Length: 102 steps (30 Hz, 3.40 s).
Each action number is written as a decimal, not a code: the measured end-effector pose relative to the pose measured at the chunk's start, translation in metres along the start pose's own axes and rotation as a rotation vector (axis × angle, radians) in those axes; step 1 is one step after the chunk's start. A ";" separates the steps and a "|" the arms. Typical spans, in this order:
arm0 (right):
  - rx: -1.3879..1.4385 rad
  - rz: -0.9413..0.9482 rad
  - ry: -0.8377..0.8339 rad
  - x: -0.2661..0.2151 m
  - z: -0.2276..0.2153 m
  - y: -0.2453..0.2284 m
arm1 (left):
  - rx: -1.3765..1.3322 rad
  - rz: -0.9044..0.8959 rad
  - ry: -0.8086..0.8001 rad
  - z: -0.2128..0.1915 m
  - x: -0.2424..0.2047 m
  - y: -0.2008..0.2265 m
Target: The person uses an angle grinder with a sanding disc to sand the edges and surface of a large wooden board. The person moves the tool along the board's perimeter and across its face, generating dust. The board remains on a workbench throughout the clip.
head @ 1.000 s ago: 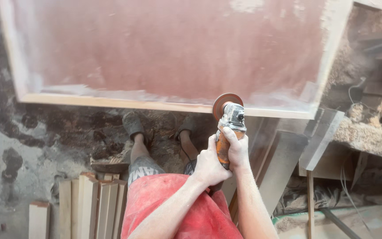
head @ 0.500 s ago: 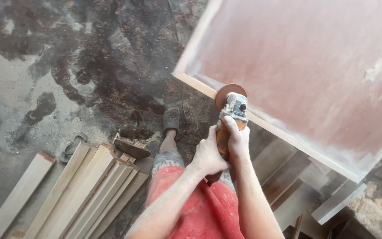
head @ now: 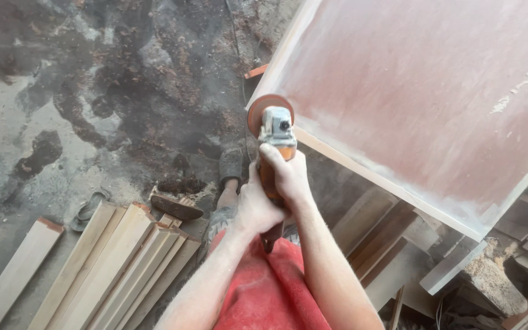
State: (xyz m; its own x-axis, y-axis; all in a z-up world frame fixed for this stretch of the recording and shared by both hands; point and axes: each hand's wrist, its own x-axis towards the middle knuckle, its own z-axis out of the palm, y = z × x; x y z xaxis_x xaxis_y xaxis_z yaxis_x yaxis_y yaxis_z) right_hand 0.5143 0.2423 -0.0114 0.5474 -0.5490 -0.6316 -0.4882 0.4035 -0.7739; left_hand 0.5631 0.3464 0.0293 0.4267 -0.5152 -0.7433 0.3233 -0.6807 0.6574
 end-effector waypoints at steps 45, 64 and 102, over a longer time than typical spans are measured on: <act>0.338 0.130 0.497 -0.084 -0.179 0.077 | 0.315 0.062 -0.399 0.170 -0.013 0.010; 0.465 0.144 0.530 -0.144 -0.388 0.134 | 0.361 0.062 -0.457 0.401 -0.042 0.015; 0.505 0.103 0.454 -0.131 -0.416 0.130 | 0.350 0.139 -0.429 0.418 -0.032 0.016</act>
State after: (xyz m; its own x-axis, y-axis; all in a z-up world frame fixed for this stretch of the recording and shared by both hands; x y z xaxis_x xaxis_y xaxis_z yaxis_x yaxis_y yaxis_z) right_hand 0.0966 0.0622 -0.0102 0.1223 -0.6974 -0.7062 -0.0852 0.7015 -0.7075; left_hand 0.2017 0.1344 0.0116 0.0406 -0.7276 -0.6848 -0.0415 -0.6860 0.7264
